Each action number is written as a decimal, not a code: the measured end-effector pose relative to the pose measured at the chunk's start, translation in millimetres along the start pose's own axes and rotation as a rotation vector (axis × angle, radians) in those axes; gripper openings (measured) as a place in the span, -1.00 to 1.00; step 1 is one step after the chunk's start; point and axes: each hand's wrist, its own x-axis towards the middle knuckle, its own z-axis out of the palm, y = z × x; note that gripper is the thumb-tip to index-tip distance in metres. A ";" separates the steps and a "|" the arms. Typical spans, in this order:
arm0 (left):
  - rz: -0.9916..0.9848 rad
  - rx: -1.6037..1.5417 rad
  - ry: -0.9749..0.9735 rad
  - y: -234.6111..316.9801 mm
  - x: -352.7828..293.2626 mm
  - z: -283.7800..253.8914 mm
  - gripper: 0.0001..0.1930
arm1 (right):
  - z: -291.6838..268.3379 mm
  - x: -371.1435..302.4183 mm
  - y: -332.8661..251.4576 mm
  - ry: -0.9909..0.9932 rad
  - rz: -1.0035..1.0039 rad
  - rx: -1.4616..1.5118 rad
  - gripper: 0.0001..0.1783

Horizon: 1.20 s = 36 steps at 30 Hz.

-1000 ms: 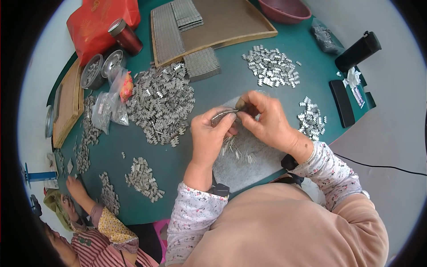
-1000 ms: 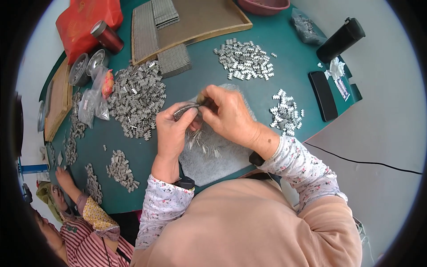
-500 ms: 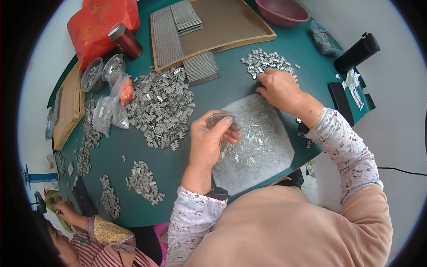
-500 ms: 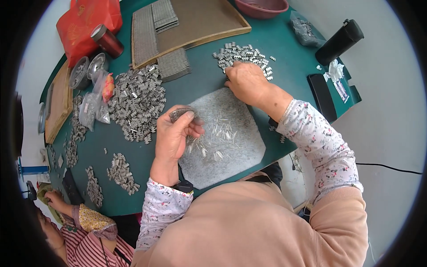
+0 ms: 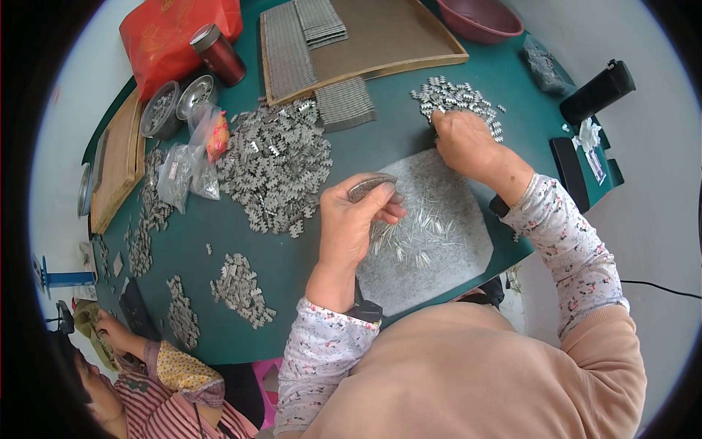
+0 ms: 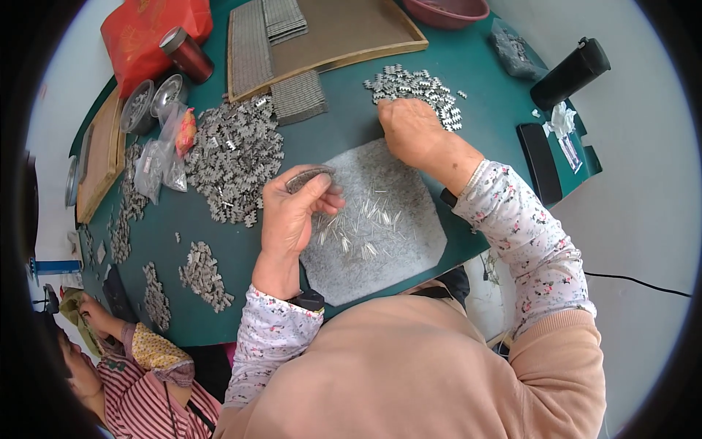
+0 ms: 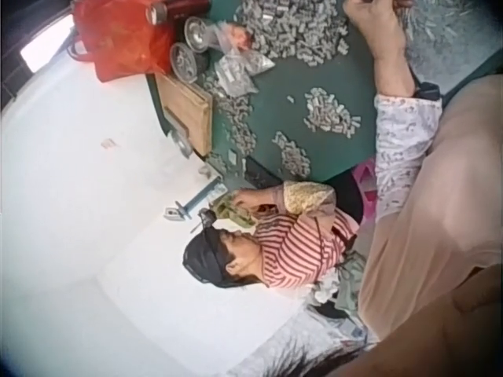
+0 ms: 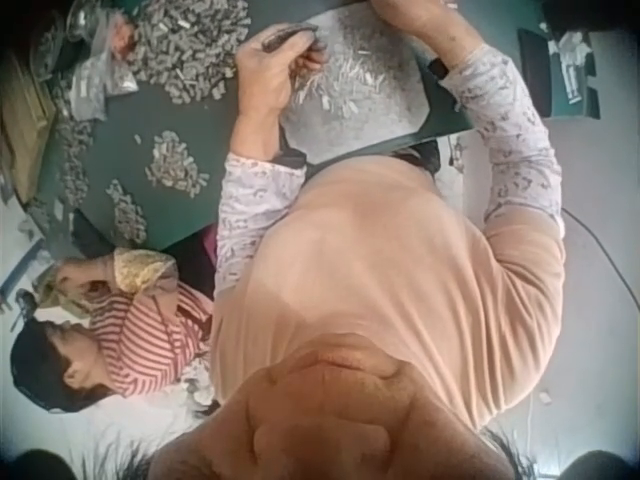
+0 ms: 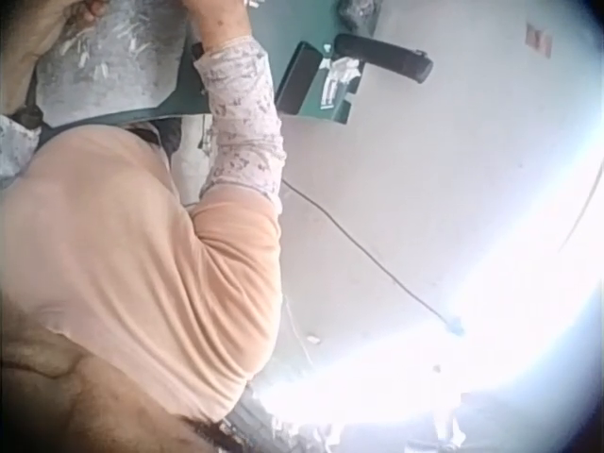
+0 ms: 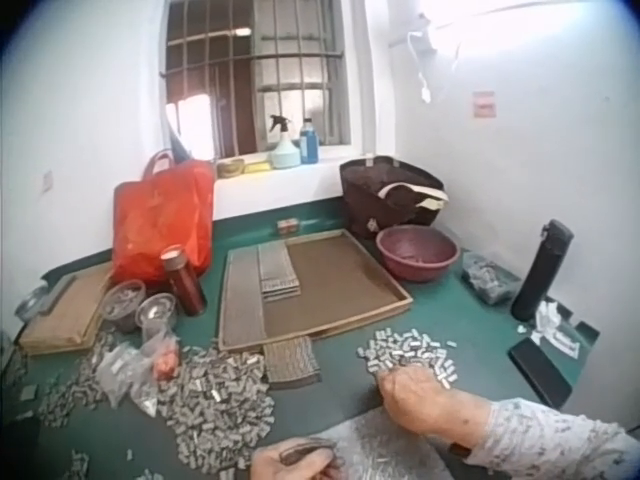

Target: Assembling small metallic connector components by fitting them together at a workbench.

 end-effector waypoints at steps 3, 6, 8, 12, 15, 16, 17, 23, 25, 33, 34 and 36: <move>0.010 -0.004 -0.006 0.1 0.7 -1.4 -0.84 | 6.0 -3.2 5.3 0.036 -0.013 0.000 -0.88; -0.004 -0.006 -0.004 1.6 0.8 -2.0 -0.83 | 4.8 -1.6 10.5 0.030 -0.008 0.066 -0.85; -0.016 -0.013 0.001 0.7 1.0 -2.8 -0.81 | 2.1 -2.2 10.8 0.027 -0.008 0.124 -0.84; -0.025 -0.012 0.017 -0.6 1.5 -5.5 -0.80 | -17.8 -9.4 -6.5 0.063 -0.216 0.251 -0.85; -0.029 -0.024 0.013 -0.5 2.0 -4.7 -0.80 | -12.1 -15.6 -16.4 -0.018 -0.313 0.282 -0.84; -0.024 -0.004 0.019 0.1 2.3 -3.3 -0.81 | -9.7 -17.3 -16.4 -0.070 -0.326 0.273 -0.83; -0.019 0.015 0.023 0.3 2.6 -2.1 -0.81 | -10.1 -18.0 -15.1 -0.045 -0.293 0.250 -0.83; 0.017 0.059 0.065 -0.3 1.0 -4.7 -0.82 | -20.2 -21.9 -13.6 -0.062 0.038 0.178 -0.85; 0.023 0.073 0.064 -1.3 1.4 -2.7 -0.83 | -17.6 -26.7 -21.6 -0.087 0.047 0.151 -0.84; 0.075 0.182 0.063 -5.0 2.6 -1.8 -0.85 | 2.9 -29.4 -42.9 0.116 -0.074 0.140 -0.83; 0.069 0.190 0.065 -5.2 2.8 -1.2 -0.85 | 3.5 -28.5 -41.4 0.115 -0.071 0.179 -0.83; 0.062 0.200 0.070 -5.8 3.2 -0.2 -0.85 | 4.0 -27.0 -39.1 0.114 -0.068 0.221 -0.82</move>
